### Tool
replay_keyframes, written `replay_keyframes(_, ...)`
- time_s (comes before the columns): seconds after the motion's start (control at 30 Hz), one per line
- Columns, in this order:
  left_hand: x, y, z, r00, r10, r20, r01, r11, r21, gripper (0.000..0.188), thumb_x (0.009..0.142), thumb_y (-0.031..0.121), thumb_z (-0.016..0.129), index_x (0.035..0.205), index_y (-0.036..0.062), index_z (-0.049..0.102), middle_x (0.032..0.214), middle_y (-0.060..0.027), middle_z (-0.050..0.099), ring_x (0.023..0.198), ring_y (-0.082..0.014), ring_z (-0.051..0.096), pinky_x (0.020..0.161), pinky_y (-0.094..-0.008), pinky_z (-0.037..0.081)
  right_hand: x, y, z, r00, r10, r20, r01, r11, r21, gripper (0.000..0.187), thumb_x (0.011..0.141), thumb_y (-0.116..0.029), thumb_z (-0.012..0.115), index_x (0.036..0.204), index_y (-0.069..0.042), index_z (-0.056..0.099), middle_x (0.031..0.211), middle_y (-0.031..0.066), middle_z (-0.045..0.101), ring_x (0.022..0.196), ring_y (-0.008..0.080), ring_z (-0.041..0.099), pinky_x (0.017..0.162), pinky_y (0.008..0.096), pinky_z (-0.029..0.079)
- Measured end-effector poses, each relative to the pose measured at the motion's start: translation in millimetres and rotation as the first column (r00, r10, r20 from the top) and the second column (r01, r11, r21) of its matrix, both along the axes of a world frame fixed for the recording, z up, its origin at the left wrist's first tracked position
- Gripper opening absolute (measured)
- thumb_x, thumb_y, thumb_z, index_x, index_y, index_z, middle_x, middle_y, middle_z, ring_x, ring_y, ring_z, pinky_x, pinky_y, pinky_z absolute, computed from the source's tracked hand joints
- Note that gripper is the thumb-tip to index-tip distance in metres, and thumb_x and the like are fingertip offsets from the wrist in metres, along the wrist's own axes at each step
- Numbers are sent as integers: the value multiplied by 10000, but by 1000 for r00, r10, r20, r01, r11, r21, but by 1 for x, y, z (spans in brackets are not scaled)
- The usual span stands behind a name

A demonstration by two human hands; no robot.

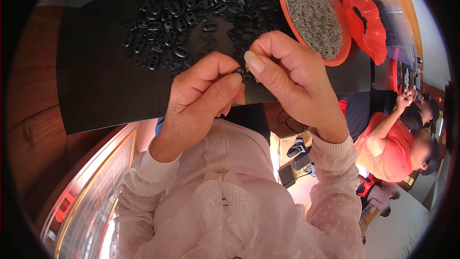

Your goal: The person repeatedly picks up small black plastic components and silver screws from a table and inserts the screws into the components by hand. The person handles the items one at a time, performing a repetitive assembly action throughout the clip.

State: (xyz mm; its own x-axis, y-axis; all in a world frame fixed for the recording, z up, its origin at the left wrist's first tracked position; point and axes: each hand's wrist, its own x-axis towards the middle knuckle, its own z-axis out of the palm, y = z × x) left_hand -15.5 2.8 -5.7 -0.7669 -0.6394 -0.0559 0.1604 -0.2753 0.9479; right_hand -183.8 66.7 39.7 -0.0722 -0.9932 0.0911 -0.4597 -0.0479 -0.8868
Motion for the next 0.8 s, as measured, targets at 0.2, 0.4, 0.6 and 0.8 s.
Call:
replay_keyframes(0.2,0,0,0,1000,-6,31,7,1000,-19,120,947,98,469,927,24,561,711,-29,601,574,-32,450,512,-192,374,2,3,-4,999,-22,-45,21,1000,-22,145,930,-129,589,869,-5,544,734,3,477,659,72,413,576,222,363)
replay_keyframes(0.4,0,0,0,999,-3,44,4,1000,-27,117,951,83,466,929,28,567,711,-26,600,576,-30,446,512,-187,373,9,3,-6,989,-77,-128,67,994,-82,152,891,-80,604,812,-14,492,659,113,505,547,261,510,494,346,394)
replay_keyframes(0.6,2,1,-3,1000,-1,25,1,1000,-32,117,950,78,468,930,28,572,711,-26,604,576,-27,444,511,-187,370,9,1,-11,979,-61,-194,29,986,-163,154,880,-69,607,811,-18,479,650,125,488,562,311,517,497,381,389)
replay_keyframes(0.8,0,3,-1,999,13,32,-12,999,-32,119,947,68,468,928,23,576,723,-31,620,574,-23,433,517,-189,365,15,6,-17,986,-70,-154,42,982,-183,96,914,-56,586,862,6,534,709,45,483,612,118,434,546,252,373)
